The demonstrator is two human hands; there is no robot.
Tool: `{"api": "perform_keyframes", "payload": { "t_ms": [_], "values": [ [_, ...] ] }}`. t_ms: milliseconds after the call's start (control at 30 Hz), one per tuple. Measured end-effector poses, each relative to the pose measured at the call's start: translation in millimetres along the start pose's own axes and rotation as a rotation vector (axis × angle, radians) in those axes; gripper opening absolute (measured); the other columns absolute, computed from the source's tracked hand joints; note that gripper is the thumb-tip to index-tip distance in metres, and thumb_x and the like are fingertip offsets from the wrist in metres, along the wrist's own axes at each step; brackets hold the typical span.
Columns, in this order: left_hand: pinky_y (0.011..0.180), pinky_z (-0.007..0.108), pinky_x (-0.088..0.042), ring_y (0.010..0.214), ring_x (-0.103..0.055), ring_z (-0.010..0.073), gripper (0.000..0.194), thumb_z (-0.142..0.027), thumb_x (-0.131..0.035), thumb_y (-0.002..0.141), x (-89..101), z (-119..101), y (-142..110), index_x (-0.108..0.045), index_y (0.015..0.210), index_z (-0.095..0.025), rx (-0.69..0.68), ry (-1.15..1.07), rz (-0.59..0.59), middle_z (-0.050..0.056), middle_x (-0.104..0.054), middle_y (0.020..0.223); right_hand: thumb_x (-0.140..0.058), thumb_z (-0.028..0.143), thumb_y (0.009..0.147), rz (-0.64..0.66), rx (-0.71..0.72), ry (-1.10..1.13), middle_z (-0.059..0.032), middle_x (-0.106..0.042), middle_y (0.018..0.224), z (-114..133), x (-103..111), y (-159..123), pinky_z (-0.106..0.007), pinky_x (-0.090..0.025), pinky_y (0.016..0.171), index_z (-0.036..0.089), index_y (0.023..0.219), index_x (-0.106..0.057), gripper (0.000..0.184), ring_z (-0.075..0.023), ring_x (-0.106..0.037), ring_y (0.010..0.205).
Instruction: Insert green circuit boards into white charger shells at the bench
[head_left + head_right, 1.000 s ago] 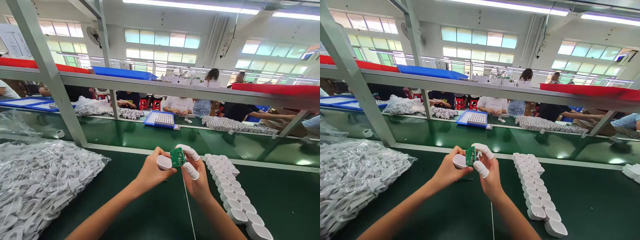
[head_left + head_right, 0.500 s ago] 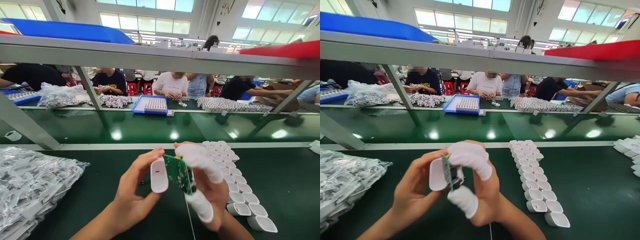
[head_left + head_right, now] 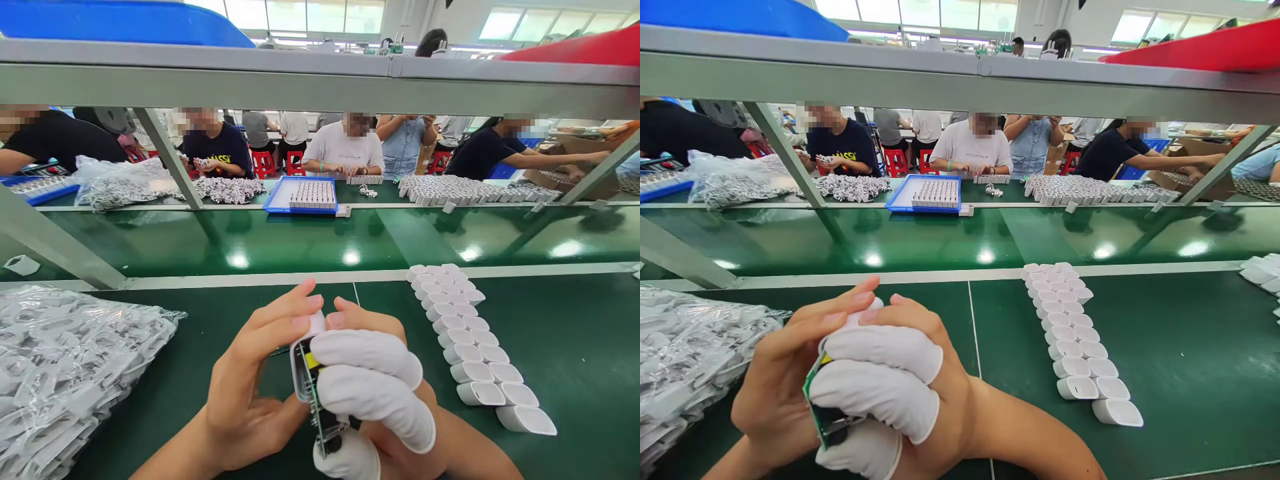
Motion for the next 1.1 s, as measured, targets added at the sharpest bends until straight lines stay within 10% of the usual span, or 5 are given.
{"api": "perform_keyframes", "payload": {
  "t_ms": [167, 733, 933, 1100],
  "values": [
    [0.113, 0.045, -0.048, 0.132, -0.050, 0.0264, 0.057, -0.009, -0.064, 0.085, -2.5, 4.1, -4.1, -0.046, 0.138, -0.017, 0.055, -0.018, -0.020, 0.011, -0.056, 0.137, -0.054, 0.026, 0.092, -0.001, 0.364, -0.257, -0.0122, -0.060, 0.121, 17.9, 3.8, 0.4, -0.038, -0.041, 0.115, 0.012, 0.121, -0.053, 0.033, -0.0235, -0.054, 0.121],
    [0.099, 0.035, -0.059, 0.127, -0.056, 0.0246, 0.059, -0.006, -0.069, 0.078, -0.6, 7.5, 0.8, -0.051, 0.132, -0.022, 0.110, -0.054, -0.056, 0.005, -0.060, 0.133, -0.045, 0.024, 0.098, -0.080, 0.393, -0.270, -0.0101, -0.062, 0.112, 16.9, -1.7, 7.1, -0.032, -0.042, 0.112, 0.011, 0.111, -0.054, 0.020, -0.0173, -0.059, 0.115],
    [0.098, 0.036, -0.060, 0.127, -0.056, 0.0252, 0.062, -0.002, -0.067, 0.076, -1.5, 11.6, -1.1, -0.051, 0.132, -0.023, 0.112, -0.090, -0.066, 0.005, -0.061, 0.132, -0.061, 0.017, 0.086, -0.071, 0.344, -0.229, -0.0094, -0.063, 0.114, 10.7, -2.6, 8.4, -0.034, -0.043, 0.111, 0.014, 0.115, -0.054, 0.031, -0.0191, -0.058, 0.115],
    [0.102, 0.041, -0.056, 0.132, -0.052, 0.0277, 0.068, -0.001, -0.074, 0.071, 1.0, 23.7, -5.9, -0.053, 0.131, -0.025, 0.157, -0.032, -0.156, 0.005, -0.062, 0.129, -0.067, 0.021, 0.085, -0.002, -0.008, -0.054, -0.0095, -0.035, 0.150, -9.2, -5.1, 11.4, -0.044, -0.035, 0.115, 0.025, 0.130, -0.047, 0.050, -0.0257, -0.035, 0.139]
  ]
}}
Point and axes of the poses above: each hand's wrist, its own y-axis towards the middle knuckle, its own x-axis out of the back of the hand, z = x × y, the point moved 6 cm from there along y, towards the middle knuckle
